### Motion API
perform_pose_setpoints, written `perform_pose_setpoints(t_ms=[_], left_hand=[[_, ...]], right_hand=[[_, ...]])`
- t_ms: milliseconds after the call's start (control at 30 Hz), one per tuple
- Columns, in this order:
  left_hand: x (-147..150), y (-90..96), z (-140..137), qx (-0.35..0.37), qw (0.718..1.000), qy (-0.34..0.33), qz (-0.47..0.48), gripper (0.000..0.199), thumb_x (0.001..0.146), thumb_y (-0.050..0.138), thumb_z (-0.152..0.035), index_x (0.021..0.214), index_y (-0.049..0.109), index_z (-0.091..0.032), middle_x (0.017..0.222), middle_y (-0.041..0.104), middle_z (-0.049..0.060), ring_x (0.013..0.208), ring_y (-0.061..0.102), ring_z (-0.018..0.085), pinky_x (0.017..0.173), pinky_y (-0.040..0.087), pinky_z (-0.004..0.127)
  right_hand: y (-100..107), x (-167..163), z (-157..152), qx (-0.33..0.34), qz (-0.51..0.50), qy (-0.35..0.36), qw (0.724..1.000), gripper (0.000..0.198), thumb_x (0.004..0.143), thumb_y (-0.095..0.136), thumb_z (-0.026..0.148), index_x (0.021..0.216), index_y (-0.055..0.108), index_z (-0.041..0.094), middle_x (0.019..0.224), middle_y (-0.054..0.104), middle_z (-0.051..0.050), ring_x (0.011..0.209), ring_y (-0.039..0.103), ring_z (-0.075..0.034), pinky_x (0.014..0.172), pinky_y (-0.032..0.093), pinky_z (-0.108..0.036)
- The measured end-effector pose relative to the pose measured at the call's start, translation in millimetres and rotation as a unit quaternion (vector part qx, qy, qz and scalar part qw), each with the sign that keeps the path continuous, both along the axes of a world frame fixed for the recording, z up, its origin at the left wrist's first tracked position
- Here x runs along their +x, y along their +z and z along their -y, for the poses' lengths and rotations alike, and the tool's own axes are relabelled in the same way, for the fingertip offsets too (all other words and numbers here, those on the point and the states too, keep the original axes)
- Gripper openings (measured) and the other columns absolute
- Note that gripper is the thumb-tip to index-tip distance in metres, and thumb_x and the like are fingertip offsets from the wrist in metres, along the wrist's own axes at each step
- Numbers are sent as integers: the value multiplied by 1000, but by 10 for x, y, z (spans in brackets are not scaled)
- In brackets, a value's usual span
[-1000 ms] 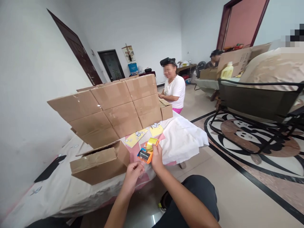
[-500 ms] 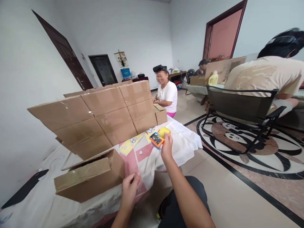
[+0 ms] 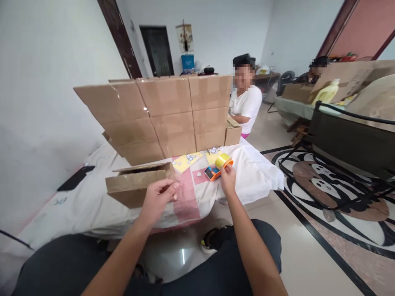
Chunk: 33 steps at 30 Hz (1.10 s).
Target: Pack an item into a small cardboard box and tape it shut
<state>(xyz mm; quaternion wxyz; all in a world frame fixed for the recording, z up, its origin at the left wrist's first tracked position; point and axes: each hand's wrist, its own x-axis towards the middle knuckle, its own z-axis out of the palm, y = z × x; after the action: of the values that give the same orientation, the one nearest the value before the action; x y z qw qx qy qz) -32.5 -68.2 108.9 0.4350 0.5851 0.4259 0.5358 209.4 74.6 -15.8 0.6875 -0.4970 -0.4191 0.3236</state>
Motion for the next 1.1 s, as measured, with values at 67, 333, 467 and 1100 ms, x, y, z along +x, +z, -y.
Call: perform_pose_setpoints(t_ms=[67,333,467,1100], left_hand=[[-156,28,8,-11,1000,-3,10,31,84,71,-44,70,71,-16,53,58,-2,52,49,9,55,39,21],[-632,69,95,-36,994,-91,-56,30,89,64,-40,74,75,-17,53,62,0,49,51,10,52,41,22],[-705,-15,84,28,987,-112,-114,30,91,61,-31,66,72,-18,54,62,-1,49,49,9,53,38,21],[-1413,327,-109,129,950,-6,-284,25,86,65,-36,106,75,-25,63,66,-2,62,60,17,62,38,29]], right_hand=[[129,64,36,-12,-59,-53,997,29,70,67,40,85,65,15,83,68,-3,84,63,-20,83,50,-34],[1109,-592,721,95,98,135,981,22,85,67,40,100,66,24,100,61,-5,95,61,-19,85,53,-36],[1482,-1228,1224,135,344,295,881,16,85,70,31,100,71,26,111,58,-9,109,57,-27,95,49,-46],[2227,-1567,1545,153,376,162,899,12,93,65,34,91,65,23,75,66,-1,66,64,-15,63,52,-30]])
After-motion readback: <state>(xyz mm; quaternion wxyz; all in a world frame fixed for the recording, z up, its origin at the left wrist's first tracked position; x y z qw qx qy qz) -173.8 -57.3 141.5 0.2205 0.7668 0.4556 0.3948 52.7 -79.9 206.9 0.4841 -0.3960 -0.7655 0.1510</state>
